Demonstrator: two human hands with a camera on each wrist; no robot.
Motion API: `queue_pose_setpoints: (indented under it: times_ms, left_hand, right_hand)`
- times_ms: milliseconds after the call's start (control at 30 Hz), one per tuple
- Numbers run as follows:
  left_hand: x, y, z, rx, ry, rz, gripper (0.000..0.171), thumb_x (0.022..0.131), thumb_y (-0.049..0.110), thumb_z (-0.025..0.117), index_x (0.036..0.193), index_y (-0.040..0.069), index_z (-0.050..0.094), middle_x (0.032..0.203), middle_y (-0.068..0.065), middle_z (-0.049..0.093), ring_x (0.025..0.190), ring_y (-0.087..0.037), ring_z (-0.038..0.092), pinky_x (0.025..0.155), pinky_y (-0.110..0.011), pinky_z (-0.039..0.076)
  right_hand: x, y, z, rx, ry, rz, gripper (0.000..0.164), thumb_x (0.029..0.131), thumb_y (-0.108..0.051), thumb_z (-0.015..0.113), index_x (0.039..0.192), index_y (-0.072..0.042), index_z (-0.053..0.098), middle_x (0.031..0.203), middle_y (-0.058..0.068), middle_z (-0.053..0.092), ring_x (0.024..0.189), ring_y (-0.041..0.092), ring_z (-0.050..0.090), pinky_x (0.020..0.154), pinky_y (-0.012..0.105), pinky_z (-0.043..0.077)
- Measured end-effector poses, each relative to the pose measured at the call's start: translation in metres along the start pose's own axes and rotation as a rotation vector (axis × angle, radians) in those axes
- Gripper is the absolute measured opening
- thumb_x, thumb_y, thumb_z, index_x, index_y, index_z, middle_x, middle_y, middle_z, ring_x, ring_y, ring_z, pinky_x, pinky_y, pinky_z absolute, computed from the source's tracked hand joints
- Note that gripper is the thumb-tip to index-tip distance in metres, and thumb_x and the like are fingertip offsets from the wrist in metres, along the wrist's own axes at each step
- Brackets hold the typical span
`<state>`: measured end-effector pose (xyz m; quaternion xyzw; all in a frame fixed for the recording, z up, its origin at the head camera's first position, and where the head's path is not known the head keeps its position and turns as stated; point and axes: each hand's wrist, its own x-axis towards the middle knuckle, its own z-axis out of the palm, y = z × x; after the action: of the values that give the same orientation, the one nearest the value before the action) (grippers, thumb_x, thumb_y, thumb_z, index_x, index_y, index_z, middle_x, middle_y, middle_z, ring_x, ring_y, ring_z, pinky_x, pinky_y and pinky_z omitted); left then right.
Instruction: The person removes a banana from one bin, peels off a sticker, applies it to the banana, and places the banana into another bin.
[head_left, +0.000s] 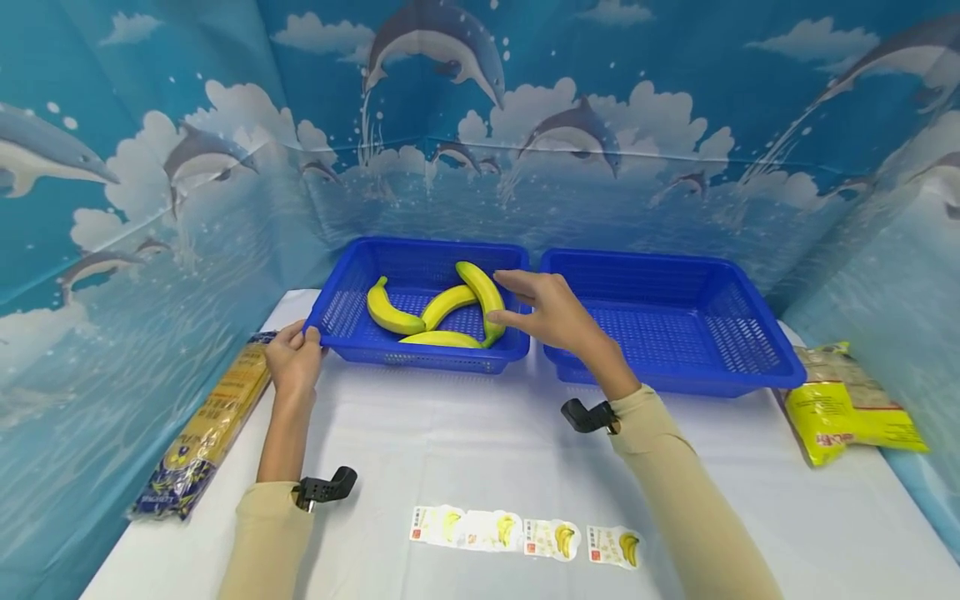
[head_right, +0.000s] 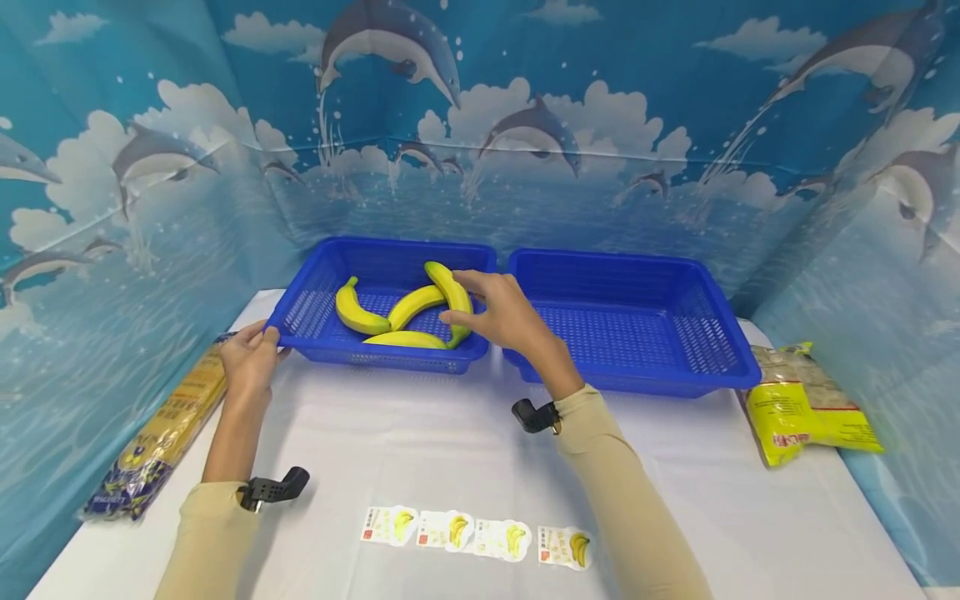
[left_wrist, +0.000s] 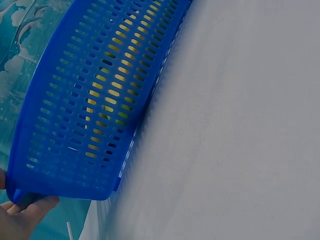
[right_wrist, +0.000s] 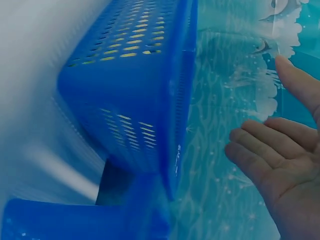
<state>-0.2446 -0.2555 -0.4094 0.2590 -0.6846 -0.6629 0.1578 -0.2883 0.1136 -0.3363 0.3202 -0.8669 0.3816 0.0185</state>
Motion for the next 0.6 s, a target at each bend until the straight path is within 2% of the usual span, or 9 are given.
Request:
queue_pose_setpoints:
  times_ms: [167,267,467,600]
  left_hand:
    - [0.0,-0.001,-0.002,0.008,0.003,-0.007,0.048,0.115,0.017,0.047,0.16,-0.002,0.046,0.158,-0.023,0.054,0.14,-0.03,0.061,0.109,-0.034,0.057]
    - [0.001,-0.002,-0.001,0.013,0.0,0.0,0.048,0.115,0.017,0.048,0.159,-0.003,0.047,0.156,-0.024,0.055,0.139,-0.031,0.062,0.109,-0.035,0.057]
    - [0.0,-0.002,-0.001,0.012,-0.005,0.01,0.048,0.115,0.016,0.048,0.159,-0.003,0.046,0.156,-0.025,0.055,0.139,-0.032,0.061,0.11,-0.037,0.057]
    - [0.0,-0.002,0.0,0.012,0.003,0.019,0.047,0.115,0.016,0.049,0.158,-0.003,0.048,0.155,-0.024,0.057,0.138,-0.032,0.062,0.109,-0.037,0.057]
  right_hand:
    - [0.023,-0.001,-0.006,-0.055,-0.099,0.075,0.07,0.101,-0.027,0.08,0.157,0.003,0.051,0.16,0.022,0.053,0.146,0.036,0.055,0.117,0.048,0.051]
    - [0.035,-0.001,-0.007,-0.051,-0.131,0.12,0.072,0.1,-0.027,0.081,0.157,0.003,0.05,0.16,0.022,0.053,0.148,0.035,0.052,0.119,0.048,0.049]
    - [0.057,0.006,-0.004,-0.028,-0.153,0.176,0.072,0.099,-0.027,0.082,0.158,0.001,0.05,0.161,0.02,0.053,0.149,0.033,0.051,0.121,0.047,0.047]
    - [0.071,0.017,-0.002,0.0,-0.159,0.244,0.073,0.1,-0.028,0.082,0.159,0.0,0.049,0.161,0.019,0.054,0.149,0.033,0.052,0.121,0.047,0.047]
